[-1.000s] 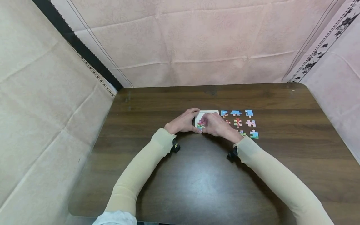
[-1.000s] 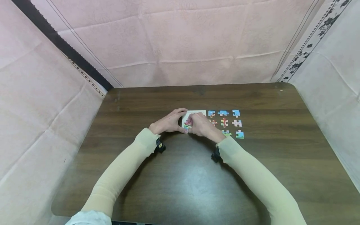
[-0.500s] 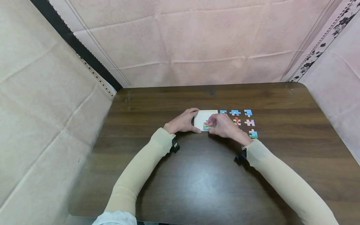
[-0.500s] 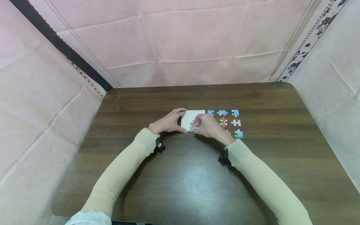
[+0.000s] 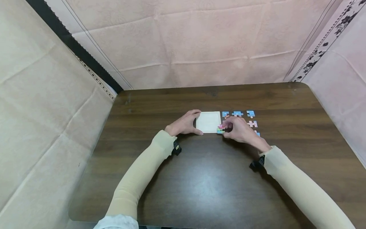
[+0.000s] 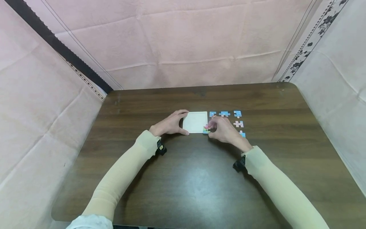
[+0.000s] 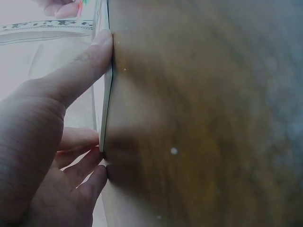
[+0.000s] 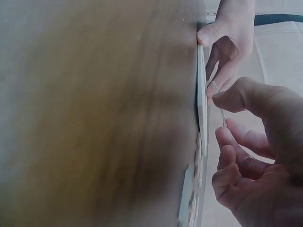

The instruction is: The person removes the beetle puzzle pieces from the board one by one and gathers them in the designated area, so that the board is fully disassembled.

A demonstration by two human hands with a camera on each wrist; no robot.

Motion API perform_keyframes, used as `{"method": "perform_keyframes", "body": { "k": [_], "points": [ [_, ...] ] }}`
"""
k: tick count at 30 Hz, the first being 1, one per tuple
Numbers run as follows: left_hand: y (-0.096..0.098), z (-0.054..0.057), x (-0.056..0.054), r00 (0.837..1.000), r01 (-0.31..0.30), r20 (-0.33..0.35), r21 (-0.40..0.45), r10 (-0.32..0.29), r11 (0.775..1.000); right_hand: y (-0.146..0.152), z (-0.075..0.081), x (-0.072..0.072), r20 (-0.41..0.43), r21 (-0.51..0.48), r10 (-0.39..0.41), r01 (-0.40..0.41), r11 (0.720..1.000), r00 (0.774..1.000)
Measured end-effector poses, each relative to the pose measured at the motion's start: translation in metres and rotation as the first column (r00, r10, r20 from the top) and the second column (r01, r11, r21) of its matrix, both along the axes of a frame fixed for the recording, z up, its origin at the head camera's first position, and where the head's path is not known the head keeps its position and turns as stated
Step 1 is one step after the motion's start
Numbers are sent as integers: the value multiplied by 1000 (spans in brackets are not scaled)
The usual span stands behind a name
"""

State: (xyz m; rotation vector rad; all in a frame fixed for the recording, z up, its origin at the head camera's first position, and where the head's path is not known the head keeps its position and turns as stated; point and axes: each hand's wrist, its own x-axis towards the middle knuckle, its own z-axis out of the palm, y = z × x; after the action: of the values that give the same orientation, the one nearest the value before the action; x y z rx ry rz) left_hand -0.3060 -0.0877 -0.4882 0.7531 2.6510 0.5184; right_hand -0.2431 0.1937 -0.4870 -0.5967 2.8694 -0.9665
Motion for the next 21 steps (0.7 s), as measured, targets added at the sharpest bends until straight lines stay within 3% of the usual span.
{"method": "perform_keyframes", "body": {
  "k": [6, 21],
  "points": [
    [0, 1, 0, 1000, 0, 10, 10, 0, 1000, 11, -4, 6, 16, 14, -14, 14, 1000, 1000],
    [0, 2, -1, 1000, 1, 8, 21, -1, 1000, 24, -7, 6, 70, 61, 4, -9, 998, 998]
  ]
}}
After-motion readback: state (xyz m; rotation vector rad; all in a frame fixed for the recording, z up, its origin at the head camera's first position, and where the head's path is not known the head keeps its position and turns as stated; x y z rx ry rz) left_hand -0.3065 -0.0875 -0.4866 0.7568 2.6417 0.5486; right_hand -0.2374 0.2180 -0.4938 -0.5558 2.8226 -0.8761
